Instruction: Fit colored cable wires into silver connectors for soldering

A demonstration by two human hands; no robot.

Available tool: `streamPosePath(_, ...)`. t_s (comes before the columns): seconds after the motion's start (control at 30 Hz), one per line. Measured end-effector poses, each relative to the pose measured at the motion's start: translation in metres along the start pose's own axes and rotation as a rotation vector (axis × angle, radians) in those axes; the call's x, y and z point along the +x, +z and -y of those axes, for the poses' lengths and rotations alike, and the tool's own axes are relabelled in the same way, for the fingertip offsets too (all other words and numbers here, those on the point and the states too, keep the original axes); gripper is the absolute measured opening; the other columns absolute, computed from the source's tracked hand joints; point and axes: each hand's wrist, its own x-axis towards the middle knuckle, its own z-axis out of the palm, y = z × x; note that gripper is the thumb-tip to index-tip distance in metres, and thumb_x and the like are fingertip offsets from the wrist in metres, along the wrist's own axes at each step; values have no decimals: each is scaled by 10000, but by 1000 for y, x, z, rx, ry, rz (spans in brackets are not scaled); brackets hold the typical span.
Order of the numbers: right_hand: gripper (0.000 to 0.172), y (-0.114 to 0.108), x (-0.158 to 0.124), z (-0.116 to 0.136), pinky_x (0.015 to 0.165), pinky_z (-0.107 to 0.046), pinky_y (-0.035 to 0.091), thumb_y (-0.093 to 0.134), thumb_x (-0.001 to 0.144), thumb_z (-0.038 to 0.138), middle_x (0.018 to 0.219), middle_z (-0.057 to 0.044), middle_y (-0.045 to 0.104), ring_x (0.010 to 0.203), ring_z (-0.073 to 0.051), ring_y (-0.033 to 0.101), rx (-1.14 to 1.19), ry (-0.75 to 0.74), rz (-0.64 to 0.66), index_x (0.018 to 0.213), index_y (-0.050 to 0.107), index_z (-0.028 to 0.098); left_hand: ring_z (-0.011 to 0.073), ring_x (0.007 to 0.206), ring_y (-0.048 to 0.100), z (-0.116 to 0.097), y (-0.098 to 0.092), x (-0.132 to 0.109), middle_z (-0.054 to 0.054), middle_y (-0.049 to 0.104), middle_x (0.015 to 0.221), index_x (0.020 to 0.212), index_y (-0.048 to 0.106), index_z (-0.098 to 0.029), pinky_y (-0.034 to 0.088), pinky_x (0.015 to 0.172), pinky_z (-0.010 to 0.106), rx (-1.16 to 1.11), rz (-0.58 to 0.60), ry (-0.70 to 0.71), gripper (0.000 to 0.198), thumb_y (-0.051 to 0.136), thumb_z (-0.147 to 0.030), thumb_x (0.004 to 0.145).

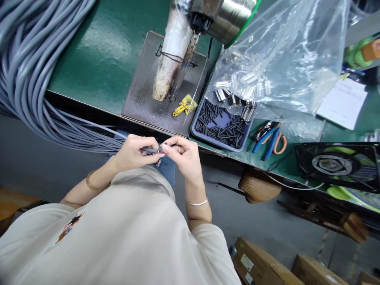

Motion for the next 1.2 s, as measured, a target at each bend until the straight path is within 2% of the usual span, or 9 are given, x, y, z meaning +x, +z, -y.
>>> streamPosePath(0.13,375,5,2,2,482,-212,435,851,711,533,652,3,666,531,-93,548,103,34,26,703,700,190,43,464,324,-1,7,2,-69,455,516,588,510,-170,282,474,196,16,-92,48,292,671,-234,823)
streamPosePath(0.3,346,10,0,4,453,-206,323,807,770,519,634,22,589,522,-72,445,14,-41,-91,724,697,195,33,434,323,-5,15,-2,-78,482,551,762,604,-169,257,427,176,-78,-241,-83,113,654,-232,842)
streamPosePath(0.43,236,16,-5,1,473,-232,276,751,853,403,660,32,545,540,-70,393,-129,-155,-198,758,685,197,51,516,437,-10,16,-2,-36,553,645,784,616,-156,346,482,167,-174,-230,-194,111,627,-227,869)
streamPosePath(0.57,247,21,-6,1,515,-247,307,675,927,362,690,29,571,556,-69,405,-225,-276,-240,749,655,192,49,532,436,-13,13,4,-36,523,626,722,589,-149,370,512,166,-325,-259,-261,154,638,-225,846)
streamPosePath(0.73,356,16,1,3,524,-239,413,657,935,480,587,32,583,518,-91,510,-106,-182,-169,716,648,198,41,511,433,-11,8,8,-38,523,613,710,595,-150,366,488,164,-536,-290,-361,190,704,-266,812)
streamPosePath(0.9,342,10,4,7,589,-253,498,631,950,528,652,8,665,593,-116,614,-18,-199,-180,890,751,213,30,449,379,-9,3,7,-61,473,556,714,601,-156,344,442,162,-636,-297,-394,208,738,-289,796)
streamPosePath(1.03,359,15,3,10,492,-239,444,704,883,567,680,-6,683,571,-119,603,-116,-161,-127,889,766,213,40,491,445,-8,4,5,-35,529,603,724,620,-150,377,467,163,-574,-292,-391,211,735,-304,810)
streamPosePath(1.2,308,19,4,13,453,-219,382,732,869,493,610,2,621,560,-113,585,-133,-151,-141,770,737,201,48,524,498,-7,5,3,-22,564,631,735,637,-144,415,505,165,-495,-318,-363,205,716,-295,848)
